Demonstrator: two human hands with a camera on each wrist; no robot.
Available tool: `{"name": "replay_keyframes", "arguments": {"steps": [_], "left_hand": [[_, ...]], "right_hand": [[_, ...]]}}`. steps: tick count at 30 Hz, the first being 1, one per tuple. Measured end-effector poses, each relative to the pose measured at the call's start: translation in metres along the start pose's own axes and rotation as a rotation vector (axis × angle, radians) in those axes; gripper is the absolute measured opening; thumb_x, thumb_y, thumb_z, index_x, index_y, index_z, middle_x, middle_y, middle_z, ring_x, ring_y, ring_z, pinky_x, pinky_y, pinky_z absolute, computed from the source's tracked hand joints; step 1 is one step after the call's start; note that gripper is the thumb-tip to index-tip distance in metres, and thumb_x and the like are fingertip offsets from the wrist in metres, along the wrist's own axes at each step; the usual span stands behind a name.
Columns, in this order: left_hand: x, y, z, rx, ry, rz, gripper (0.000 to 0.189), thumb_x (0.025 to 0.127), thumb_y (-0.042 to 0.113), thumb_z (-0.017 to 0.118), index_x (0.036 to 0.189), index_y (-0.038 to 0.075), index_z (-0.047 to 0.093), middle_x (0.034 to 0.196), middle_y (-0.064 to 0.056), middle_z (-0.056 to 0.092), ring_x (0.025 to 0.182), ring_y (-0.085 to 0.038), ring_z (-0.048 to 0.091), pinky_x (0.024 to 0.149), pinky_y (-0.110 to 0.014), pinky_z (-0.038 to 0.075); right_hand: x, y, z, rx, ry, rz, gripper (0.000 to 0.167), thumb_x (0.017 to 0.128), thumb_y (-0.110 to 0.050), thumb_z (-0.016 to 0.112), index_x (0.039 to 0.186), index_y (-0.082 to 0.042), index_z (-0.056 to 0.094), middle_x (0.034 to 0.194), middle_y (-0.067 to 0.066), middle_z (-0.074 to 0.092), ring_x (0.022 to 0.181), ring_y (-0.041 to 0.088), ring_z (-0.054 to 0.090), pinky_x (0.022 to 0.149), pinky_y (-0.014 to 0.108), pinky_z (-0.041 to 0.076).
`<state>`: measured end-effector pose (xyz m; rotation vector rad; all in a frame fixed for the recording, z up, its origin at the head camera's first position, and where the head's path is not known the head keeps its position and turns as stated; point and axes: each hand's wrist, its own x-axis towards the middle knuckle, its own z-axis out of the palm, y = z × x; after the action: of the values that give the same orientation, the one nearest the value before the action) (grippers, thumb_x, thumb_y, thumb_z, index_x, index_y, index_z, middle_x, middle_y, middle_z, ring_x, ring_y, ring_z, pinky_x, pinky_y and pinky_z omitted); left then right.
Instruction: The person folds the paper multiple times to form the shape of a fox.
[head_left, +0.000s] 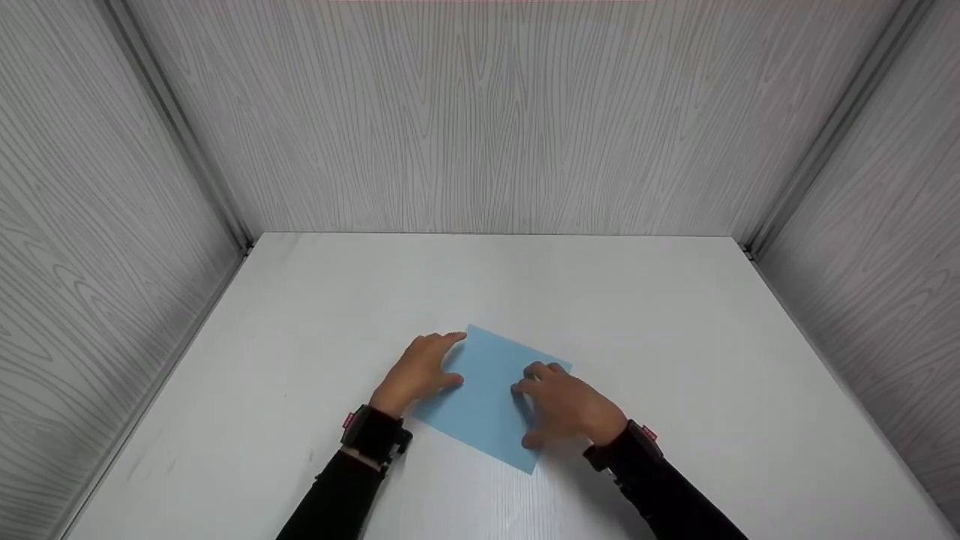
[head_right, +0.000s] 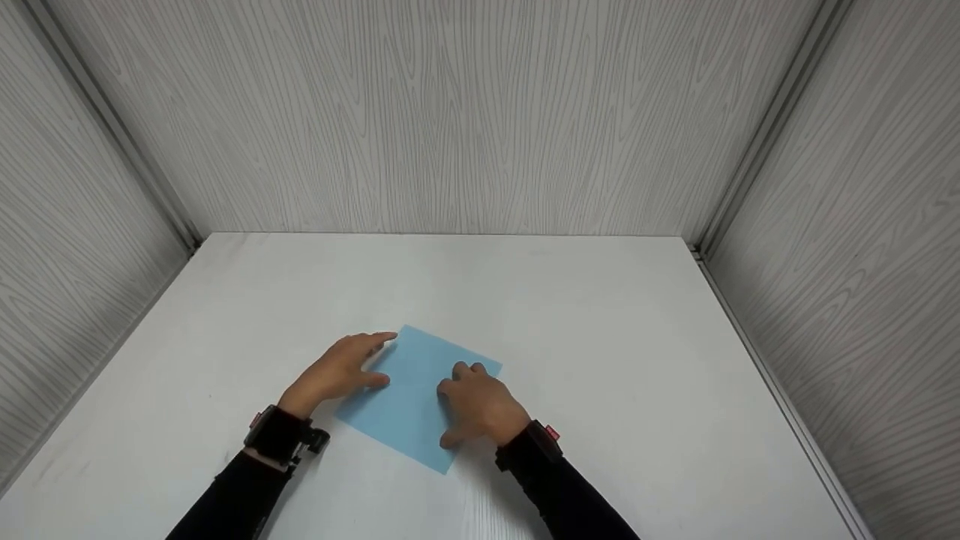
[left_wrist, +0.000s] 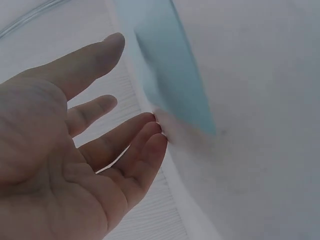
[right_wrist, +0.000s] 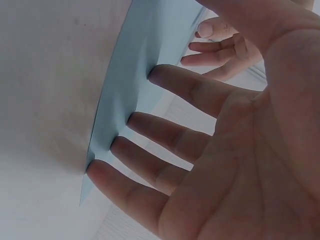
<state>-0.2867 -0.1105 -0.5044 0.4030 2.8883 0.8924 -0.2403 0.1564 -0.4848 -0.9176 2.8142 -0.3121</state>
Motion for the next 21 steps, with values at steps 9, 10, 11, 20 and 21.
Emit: {"name": "replay_keyframes", "arguments": {"steps": [9,10,11,20,21], "left_hand": [[-0.003,0.006,0.000,0.008,-0.006,0.105,0.063,0.087,0.003,0.081,0.145,0.011,0.059,0.142,-0.014,0.061,0.134,-0.032,0.053,0.111,-0.047,0.044],[-0.002,0.007,0.000,0.000,-0.005,0.106,0.062,0.087,0.003,0.081,0.144,0.011,0.059,0.141,-0.014,0.061,0.131,-0.031,0.054,0.110,-0.047,0.045],[-0.002,0.008,0.000,-0.004,-0.008,0.104,0.062,0.087,0.002,0.081,0.145,0.012,0.059,0.140,-0.014,0.062,0.128,-0.031,0.055,0.108,-0.046,0.046],[-0.003,0.012,-0.001,-0.051,-0.015,0.083,0.063,0.086,-0.001,0.079,0.145,0.014,0.060,0.145,-0.012,0.060,0.135,-0.032,0.051,0.111,-0.048,0.044],[-0.004,0.012,-0.001,-0.045,-0.015,0.086,0.063,0.086,-0.001,0.079,0.145,0.014,0.060,0.145,-0.011,0.059,0.137,-0.033,0.049,0.112,-0.048,0.043]], "right_hand": [[-0.003,-0.002,-0.001,-0.003,0.007,-0.007,0.072,0.076,-0.040,0.091,0.137,-0.012,0.064,0.141,0.013,0.054,0.129,0.037,0.051,0.099,0.050,0.054],[-0.004,-0.001,-0.002,0.000,0.009,-0.006,0.072,0.076,-0.040,0.091,0.136,-0.011,0.064,0.141,0.013,0.054,0.129,0.037,0.051,0.098,0.050,0.054],[-0.005,-0.001,-0.002,0.002,0.011,-0.005,0.072,0.076,-0.040,0.091,0.136,-0.011,0.065,0.141,0.014,0.054,0.128,0.038,0.051,0.098,0.050,0.054],[-0.007,-0.002,-0.003,0.010,0.036,-0.037,0.069,0.077,-0.036,0.090,0.135,-0.008,0.065,0.136,0.015,0.055,0.123,0.038,0.052,0.093,0.047,0.057],[-0.007,-0.002,-0.003,0.010,0.034,-0.037,0.069,0.078,-0.036,0.090,0.135,-0.008,0.065,0.136,0.015,0.054,0.123,0.038,0.052,0.093,0.048,0.057]]}}
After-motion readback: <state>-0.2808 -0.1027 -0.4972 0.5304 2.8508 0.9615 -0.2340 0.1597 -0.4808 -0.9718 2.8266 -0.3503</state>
